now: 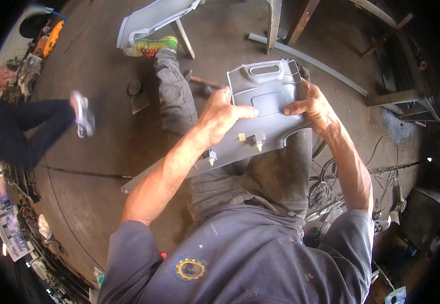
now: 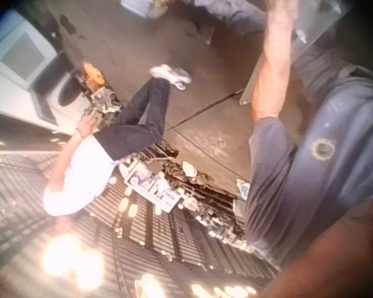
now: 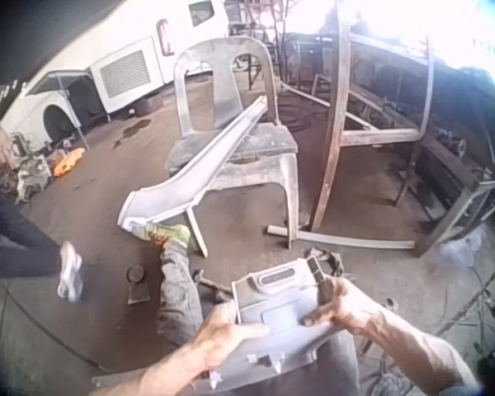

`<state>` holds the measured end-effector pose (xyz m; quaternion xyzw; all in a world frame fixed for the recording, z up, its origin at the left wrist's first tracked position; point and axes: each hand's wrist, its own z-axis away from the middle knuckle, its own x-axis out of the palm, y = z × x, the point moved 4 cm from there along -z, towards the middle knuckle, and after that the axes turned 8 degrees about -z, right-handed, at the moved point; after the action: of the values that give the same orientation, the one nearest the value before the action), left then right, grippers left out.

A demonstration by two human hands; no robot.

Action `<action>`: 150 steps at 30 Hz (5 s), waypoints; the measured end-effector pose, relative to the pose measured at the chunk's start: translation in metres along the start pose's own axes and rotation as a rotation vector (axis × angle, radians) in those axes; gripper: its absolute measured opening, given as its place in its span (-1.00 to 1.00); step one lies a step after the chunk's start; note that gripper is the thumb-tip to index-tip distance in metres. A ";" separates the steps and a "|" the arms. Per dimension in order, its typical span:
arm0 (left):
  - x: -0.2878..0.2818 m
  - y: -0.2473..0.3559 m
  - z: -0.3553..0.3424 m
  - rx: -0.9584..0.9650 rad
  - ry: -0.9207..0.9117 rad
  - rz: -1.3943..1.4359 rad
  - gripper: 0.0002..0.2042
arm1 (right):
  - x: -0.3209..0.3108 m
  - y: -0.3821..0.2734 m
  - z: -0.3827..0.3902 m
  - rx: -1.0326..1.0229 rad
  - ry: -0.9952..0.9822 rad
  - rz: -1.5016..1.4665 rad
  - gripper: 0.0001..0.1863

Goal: The person sits on the floor and uses a soldering iron to melt and smooth the edges of a gray plastic part. They repeatedly apply heat to the seams and edges, then press the plastic with their fingers to shape it.

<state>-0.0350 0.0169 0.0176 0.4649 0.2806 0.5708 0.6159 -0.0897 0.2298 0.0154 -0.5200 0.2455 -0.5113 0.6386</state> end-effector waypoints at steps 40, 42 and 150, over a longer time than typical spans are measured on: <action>0.002 0.003 0.013 0.015 -0.012 -0.058 -0.44 | -0.201 0.328 0.004 0.377 0.852 0.899 -0.58; -0.001 -0.005 0.013 0.007 -0.005 -0.047 -0.43 | -0.224 0.297 0.027 0.216 0.962 0.538 -0.63; -0.001 -0.008 0.018 -0.119 0.075 0.051 -0.70 | 0.090 0.000 0.195 -0.212 0.366 1.149 -0.67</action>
<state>-0.0163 0.0120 0.0175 0.4126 0.2571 0.6190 0.6168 0.1074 0.2285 0.1013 -0.2692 0.6418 -0.1390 0.7044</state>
